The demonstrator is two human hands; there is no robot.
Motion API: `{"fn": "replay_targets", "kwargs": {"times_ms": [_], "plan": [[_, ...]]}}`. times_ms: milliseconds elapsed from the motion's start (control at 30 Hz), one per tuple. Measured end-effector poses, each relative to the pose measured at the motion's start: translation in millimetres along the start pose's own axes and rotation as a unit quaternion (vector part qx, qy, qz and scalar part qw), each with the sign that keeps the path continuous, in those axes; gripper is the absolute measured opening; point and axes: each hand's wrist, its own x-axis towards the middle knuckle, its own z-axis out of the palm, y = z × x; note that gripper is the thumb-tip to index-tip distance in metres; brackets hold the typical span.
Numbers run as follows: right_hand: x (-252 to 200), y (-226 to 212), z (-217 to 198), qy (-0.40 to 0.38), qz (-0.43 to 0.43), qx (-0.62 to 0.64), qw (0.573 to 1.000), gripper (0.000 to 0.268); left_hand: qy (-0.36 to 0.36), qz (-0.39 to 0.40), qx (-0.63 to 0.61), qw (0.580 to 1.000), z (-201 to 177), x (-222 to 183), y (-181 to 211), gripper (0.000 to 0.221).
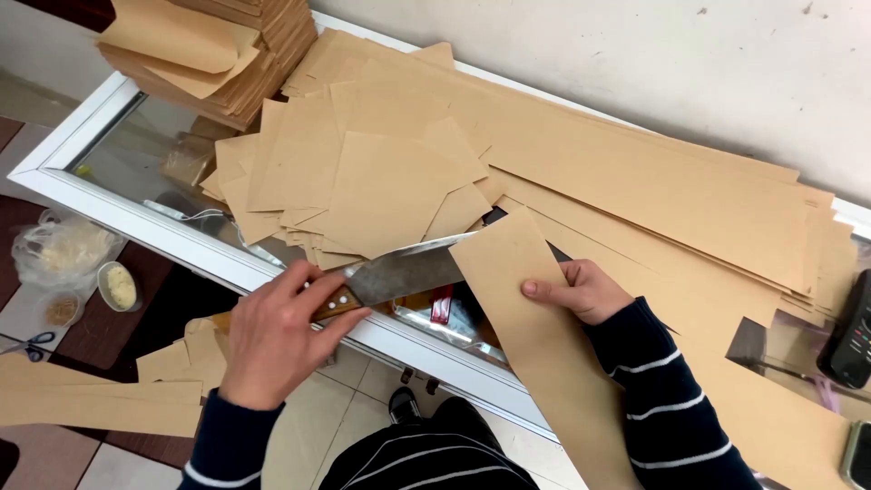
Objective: Cutting large sheets of brown paper into smaller rectangular pieces using a knife and a lighter for creasing on a glass counter.
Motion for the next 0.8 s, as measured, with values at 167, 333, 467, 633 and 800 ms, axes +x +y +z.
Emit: {"fn": "replay_targets", "kwargs": {"times_ms": [167,333,467,633,800], "plan": [[5,5,-2,-0.001,0.0,-0.012,1.0,0.027,0.0,0.027,-0.02,0.999,25,15,29,0.044],[12,12,-3,0.002,-0.005,-0.005,1.0,0.025,0.0,0.046,-0.075,0.996,41,34,61,0.044],[11,12,-3,0.0,-0.01,-0.006,1.0,0.026,-0.018,0.051,-0.079,0.995,39,39,59,0.046],[6,8,-1,0.0,-0.007,-0.001,1.0,0.027,-0.044,0.023,-0.084,0.995,29,26,30,0.047],[0,-1,3,-0.009,-0.002,-0.013,1.0,0.028,-0.035,-0.015,-0.018,0.999,-6,11,12,0.046]]}}
